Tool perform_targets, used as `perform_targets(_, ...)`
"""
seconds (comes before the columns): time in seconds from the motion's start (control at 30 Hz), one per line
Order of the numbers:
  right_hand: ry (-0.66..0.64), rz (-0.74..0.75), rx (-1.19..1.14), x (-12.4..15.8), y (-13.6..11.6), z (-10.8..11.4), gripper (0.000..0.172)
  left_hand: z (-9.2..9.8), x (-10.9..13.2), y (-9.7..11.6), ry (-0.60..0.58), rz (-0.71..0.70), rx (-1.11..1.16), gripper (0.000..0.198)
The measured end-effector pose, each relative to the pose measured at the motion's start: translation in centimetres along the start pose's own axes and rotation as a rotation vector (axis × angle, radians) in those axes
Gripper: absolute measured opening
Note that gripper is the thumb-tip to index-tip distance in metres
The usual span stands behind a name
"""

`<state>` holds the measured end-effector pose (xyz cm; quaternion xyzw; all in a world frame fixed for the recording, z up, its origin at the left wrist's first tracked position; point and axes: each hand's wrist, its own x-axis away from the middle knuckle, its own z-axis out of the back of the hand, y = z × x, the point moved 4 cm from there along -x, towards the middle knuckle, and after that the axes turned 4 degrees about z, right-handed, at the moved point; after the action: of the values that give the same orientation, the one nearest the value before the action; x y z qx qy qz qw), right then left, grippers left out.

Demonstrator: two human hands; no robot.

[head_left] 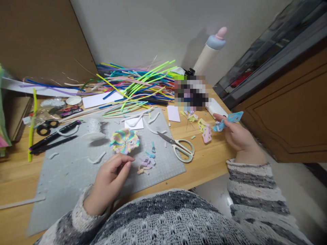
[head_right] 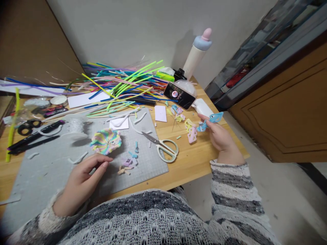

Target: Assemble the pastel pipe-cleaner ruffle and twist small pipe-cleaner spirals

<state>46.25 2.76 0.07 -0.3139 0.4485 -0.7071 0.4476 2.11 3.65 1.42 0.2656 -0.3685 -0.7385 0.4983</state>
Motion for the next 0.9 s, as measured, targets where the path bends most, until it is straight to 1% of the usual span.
perform_targets(0.07,0.048,0.039,0.042,-0.1,-0.1,0.2,0.035,0.0,0.1,0.0,-0.003,0.001,-0.006,0.02)
perform_targets(0.23,0.358,0.092,0.046,-0.2,-0.3,1.2,0.033,-0.1,0.0,0.1,-0.017,-0.011,-0.008,0.019)
perform_targets(0.3,0.386,0.081,0.075,-0.4,0.0,1.2,0.027,-0.1,0.0,0.2,-0.022,-0.018,-0.01,0.019)
perform_targets(0.4,0.322,0.044,0.103,-0.7,0.8,0.7,0.024,-0.1,0.0,0.3,-0.026,-0.03,-0.017,0.018)
perform_targets(0.53,0.225,-0.005,0.113,-1.1,1.5,-0.3,0.029,-0.2,0.0,0.4,-0.035,-0.04,-0.028,0.018)
perform_targets(0.63,0.193,-0.029,0.101,-1.5,1.4,-1.0,0.034,-0.1,0.0,0.3,-0.038,-0.045,-0.032,0.017)
perform_targets(0.73,0.129,-0.031,-0.002,-1.6,0.5,-1.4,0.034,-0.1,0.0,0.3,-0.035,-0.054,-0.031,0.016)
perform_targets(0.83,0.0,-0.035,-0.162,-1.1,-0.6,-1.7,0.033,-0.1,0.0,0.4,-0.038,-0.067,-0.035,0.015)
perform_targets(0.9,-0.076,-0.071,-0.28,-0.7,-1.1,-1.9,0.033,-0.2,0.0,0.4,-0.041,-0.079,-0.038,0.015)
